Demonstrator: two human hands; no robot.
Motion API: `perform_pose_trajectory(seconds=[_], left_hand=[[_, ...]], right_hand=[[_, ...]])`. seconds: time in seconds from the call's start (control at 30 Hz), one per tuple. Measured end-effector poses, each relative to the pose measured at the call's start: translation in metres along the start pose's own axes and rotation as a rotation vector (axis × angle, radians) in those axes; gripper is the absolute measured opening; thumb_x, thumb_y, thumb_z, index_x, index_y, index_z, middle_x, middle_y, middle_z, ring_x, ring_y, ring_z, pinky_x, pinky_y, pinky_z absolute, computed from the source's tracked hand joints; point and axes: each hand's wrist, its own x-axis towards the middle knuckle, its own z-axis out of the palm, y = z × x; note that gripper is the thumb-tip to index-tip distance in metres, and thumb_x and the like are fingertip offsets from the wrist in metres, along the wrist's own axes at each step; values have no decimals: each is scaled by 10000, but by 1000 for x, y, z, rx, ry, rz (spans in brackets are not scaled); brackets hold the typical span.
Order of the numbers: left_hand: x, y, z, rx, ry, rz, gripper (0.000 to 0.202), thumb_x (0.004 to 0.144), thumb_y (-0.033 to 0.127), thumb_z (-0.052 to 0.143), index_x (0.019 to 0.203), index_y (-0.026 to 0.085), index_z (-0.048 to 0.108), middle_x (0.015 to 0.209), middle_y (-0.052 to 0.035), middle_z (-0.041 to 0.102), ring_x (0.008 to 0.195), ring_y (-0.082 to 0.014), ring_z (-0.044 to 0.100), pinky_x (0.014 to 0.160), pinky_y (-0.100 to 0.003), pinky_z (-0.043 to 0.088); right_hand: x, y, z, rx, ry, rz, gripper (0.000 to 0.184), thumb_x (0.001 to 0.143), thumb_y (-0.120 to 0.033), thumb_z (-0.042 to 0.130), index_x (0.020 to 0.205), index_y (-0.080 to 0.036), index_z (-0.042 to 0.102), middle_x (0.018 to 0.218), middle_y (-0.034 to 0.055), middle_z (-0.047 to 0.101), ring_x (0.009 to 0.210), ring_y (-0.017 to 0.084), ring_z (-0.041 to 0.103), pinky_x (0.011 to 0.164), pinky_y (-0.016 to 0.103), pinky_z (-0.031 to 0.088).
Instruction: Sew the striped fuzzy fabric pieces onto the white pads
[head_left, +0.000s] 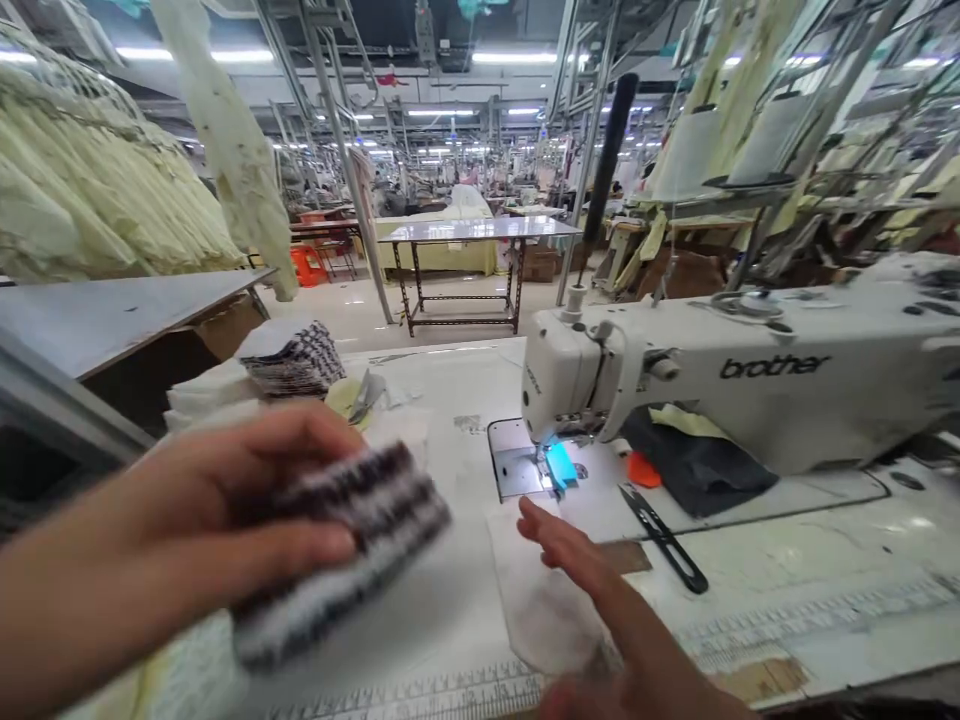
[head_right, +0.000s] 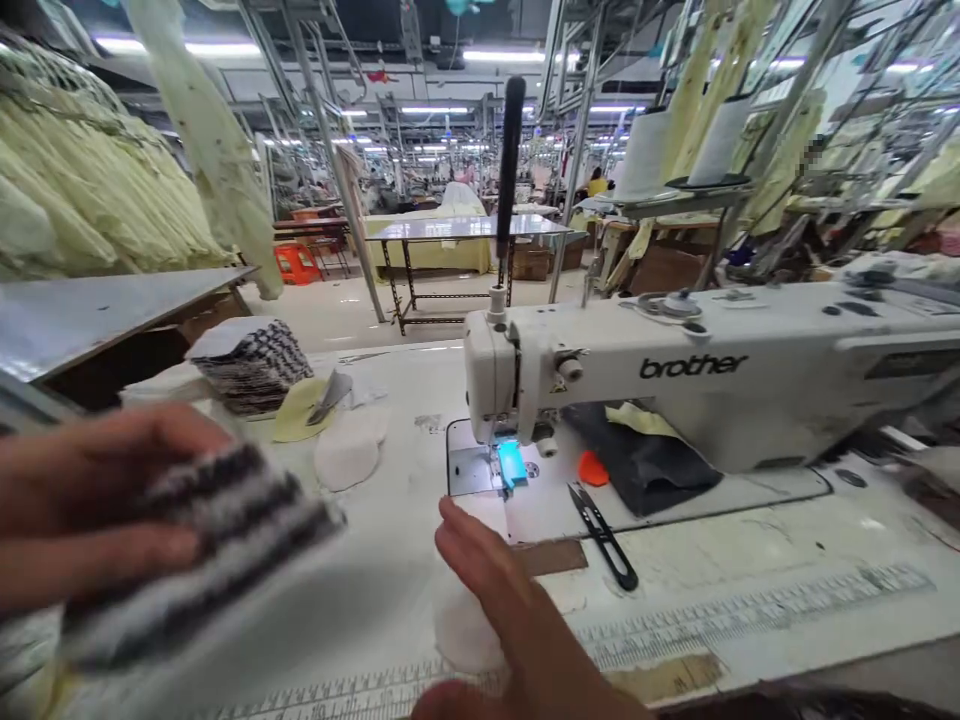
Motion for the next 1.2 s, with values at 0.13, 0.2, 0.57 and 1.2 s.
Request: perform_pose_trajectory(seconds=[0.13,0.2,0.57,1.2], left_hand=[[23,6,72,-240,-495,36,249,749,370,640,932,242,529,795,33,604,707,-152,562,579,-209,440],[47,-1,101,-297,-504,91,300,728,323,649,963,221,493,832,20,582,750,-155,551,614,-221,437],[101,-28,152,215,-225,195,210,735,209,546,944,220,533,808,-8,592,772,-208,536,670,-311,372],[106,-28,153,364,-169,248,72,800,235,519,859,216,556,856,-8,657,826,-210,590,694,-305,418]], right_hand=[[-20,-3,4,75,-1,37,631,871,-274,550,1407,-335,223,1177,53,583,1030,242,593,754,323,546],[-28,4,6,75,14,18,585,860,-210,532,1378,-320,284,1131,58,602,996,233,604,751,302,539],[-22,47,6,-236,37,-210,288,767,-44,419,961,-197,566,744,40,573,726,188,525,651,304,403],[-22,45,3,-232,36,-3,211,762,-89,404,803,-194,583,711,37,543,700,188,495,635,308,363]])
